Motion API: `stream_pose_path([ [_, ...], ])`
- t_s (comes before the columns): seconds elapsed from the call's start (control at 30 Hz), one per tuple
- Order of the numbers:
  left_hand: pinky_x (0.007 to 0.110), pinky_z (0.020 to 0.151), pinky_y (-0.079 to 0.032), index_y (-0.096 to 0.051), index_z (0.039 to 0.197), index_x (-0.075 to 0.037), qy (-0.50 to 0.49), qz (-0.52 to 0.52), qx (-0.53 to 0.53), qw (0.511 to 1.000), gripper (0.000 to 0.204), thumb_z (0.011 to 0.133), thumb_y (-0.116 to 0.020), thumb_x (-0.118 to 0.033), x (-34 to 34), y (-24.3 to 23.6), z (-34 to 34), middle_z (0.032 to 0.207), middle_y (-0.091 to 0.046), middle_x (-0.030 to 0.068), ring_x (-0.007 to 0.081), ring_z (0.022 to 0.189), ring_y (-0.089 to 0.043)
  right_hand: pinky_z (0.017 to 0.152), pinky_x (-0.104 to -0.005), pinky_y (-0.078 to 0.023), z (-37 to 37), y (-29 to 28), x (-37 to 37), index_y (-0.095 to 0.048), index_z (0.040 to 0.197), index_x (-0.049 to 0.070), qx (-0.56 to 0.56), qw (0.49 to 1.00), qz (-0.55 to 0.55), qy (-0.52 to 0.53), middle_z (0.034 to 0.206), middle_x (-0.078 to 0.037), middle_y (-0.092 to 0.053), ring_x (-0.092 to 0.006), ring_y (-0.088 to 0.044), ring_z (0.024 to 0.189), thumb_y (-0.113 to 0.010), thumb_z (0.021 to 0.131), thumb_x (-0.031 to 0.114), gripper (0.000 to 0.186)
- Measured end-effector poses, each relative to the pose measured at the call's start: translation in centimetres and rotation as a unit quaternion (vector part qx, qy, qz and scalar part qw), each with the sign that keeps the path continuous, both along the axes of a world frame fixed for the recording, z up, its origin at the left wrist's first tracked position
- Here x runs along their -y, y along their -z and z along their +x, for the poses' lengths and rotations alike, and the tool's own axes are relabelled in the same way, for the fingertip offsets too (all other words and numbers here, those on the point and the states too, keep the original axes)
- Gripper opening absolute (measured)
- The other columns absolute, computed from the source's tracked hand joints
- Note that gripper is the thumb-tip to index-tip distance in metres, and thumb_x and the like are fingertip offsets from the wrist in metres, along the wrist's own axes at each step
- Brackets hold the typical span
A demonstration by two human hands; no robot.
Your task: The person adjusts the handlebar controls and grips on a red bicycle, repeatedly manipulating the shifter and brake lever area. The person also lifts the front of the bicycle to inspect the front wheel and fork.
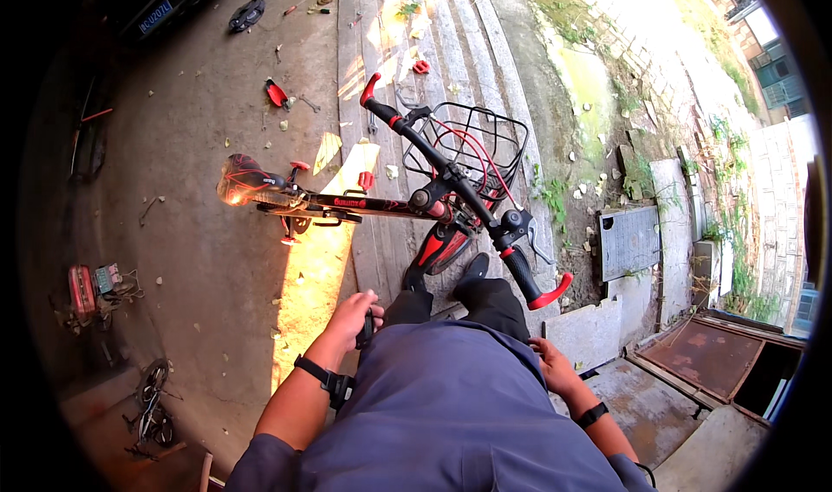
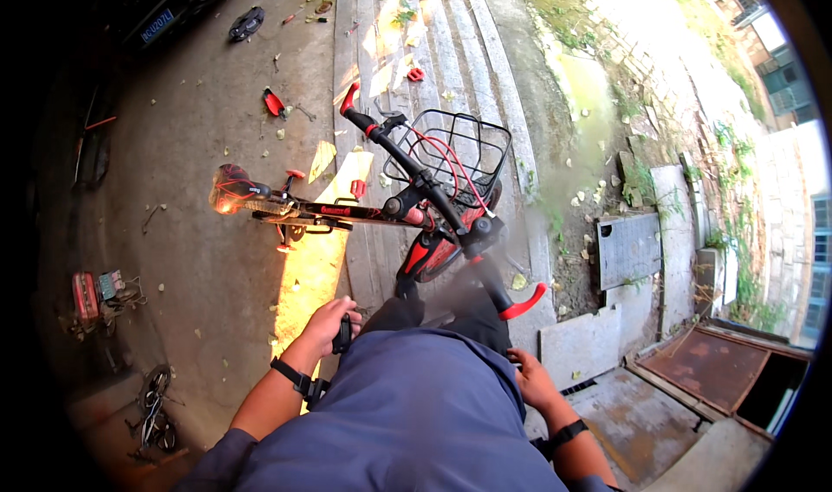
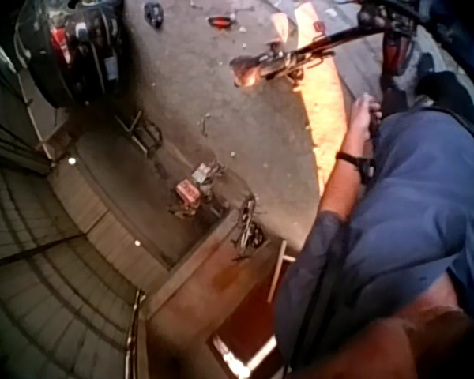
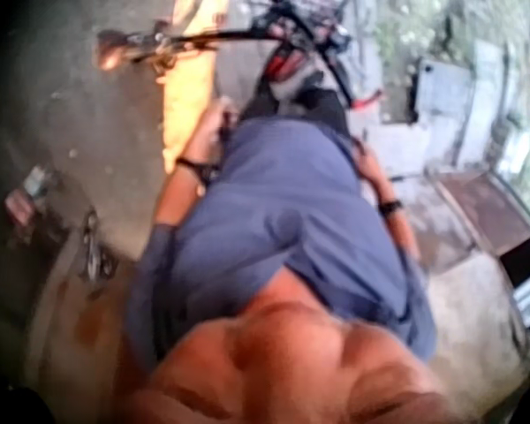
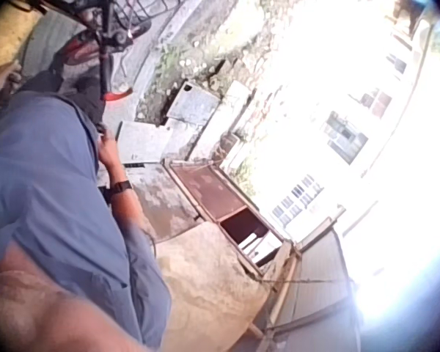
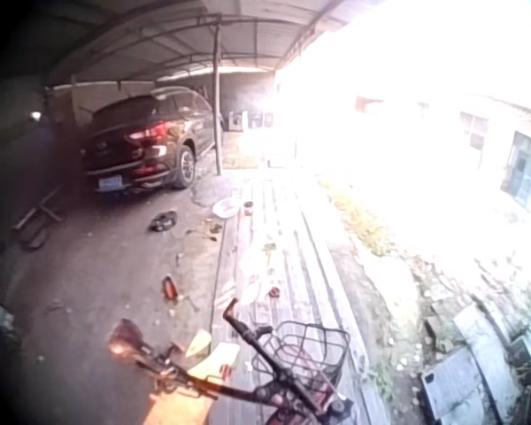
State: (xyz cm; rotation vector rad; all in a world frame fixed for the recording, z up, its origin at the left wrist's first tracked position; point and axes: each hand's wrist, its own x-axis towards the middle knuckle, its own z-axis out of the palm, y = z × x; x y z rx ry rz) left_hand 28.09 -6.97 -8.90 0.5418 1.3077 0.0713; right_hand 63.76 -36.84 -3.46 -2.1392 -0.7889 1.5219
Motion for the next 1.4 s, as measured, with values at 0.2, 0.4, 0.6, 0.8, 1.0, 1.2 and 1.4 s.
stream_pose_path([
  [0.2,0.041,0.070,-0.056,-0.060,0.110,-0.005,-0.189,-0.119,0.068,0.972,0.039,0.099,-0.058,-0.042,1.8,2.0,0.9,0.089,-0.066,0.0119,0.0274,0.083,-0.068,0.087,-0.0381,-0.055,4.7,-3.0,-3.1,-0.051,0.138,0.005,0.076,0.995,-0.063,-0.009,0.118,-0.021,-0.068,-0.0293,-0.070,0.102,-0.066,0.095,0.029,0.052],
  [0.4,0.048,0.080,-0.057,-0.062,0.099,-0.007,-0.253,-0.199,0.125,0.939,0.021,0.089,-0.056,-0.024,6.9,5.0,2.4,0.090,-0.066,0.0136,0.0338,0.091,-0.067,0.089,-0.0365,-0.054,10.9,3.0,-6.7,-0.056,0.132,0.005,0.063,0.992,-0.042,-0.099,0.114,-0.017,-0.071,-0.0285,-0.070,0.103,-0.066,0.094,0.032,0.048],
  [0.6,0.051,0.080,-0.056,-0.057,0.108,-0.007,-0.269,-0.188,0.098,0.940,0.019,0.092,-0.058,-0.018,12.2,8.5,5.7,0.097,-0.061,0.0135,0.0351,0.090,-0.067,0.087,-0.0349,-0.054,14.0,10.9,-9.4,-0.058,0.132,0.007,0.047,0.983,-0.096,-0.148,0.105,-0.016,-0.073,-0.0271,-0.071,0.097,-0.068,0.092,0.035,0.050],
  [0.8,0.053,0.080,-0.058,-0.056,0.117,-0.004,-0.242,-0.161,0.042,0.956,0.026,0.100,-0.057,-0.024,14.5,12.8,8.8,0.099,-0.064,0.0151,0.0361,0.091,-0.068,0.089,-0.0363,-0.053,15.5,20.0,-8.0,-0.054,0.133,0.001,0.010,0.975,-0.042,-0.220,0.107,-0.019,-0.072,-0.0301,-0.070,0.102,-0.068,0.092,0.040,0.058],
  [1.0,0.045,0.071,-0.058,-0.061,0.111,-0.006,-0.214,-0.118,0.057,0.968,0.030,0.101,-0.058,-0.034,12.2,18.9,10.5,0.096,-0.065,0.0117,0.0305,0.083,-0.069,0.088,-0.0365,-0.055,16.7,23.3,-13.0,-0.056,0.133,0.004,0.013,0.978,0.025,-0.204,0.114,-0.019,-0.070,-0.0281,-0.071,0.102,-0.070,0.092,0.037,0.055],
  [1.2,0.037,0.057,-0.055,-0.061,0.106,-0.007,-0.221,-0.004,0.106,0.969,0.029,0.101,-0.058,-0.036,9.2,25.6,11.0,0.088,-0.065,0.0097,0.0259,0.072,-0.068,0.082,-0.0380,-0.056,19.3,26.0,-19.4,-0.060,0.129,0.006,0.058,0.952,0.188,-0.233,0.113,-0.017,-0.070,-0.0288,-0.070,0.096,-0.074,0.089,0.036,0.052],
  [1.4,0.037,0.056,-0.054,-0.059,0.107,-0.006,-0.198,0.081,0.132,0.968,0.031,0.099,-0.060,-0.036,7.7,28.5,10.8,0.089,-0.063,0.0103,0.0261,0.070,-0.067,0.079,-0.0361,-0.057,19.1,22.5,-24.6,-0.066,0.119,0.003,0.072,0.909,0.320,-0.257,0.111,-0.013,-0.068,-0.0248,-0.070,0.096,-0.075,0.088,0.029,0.041],
])
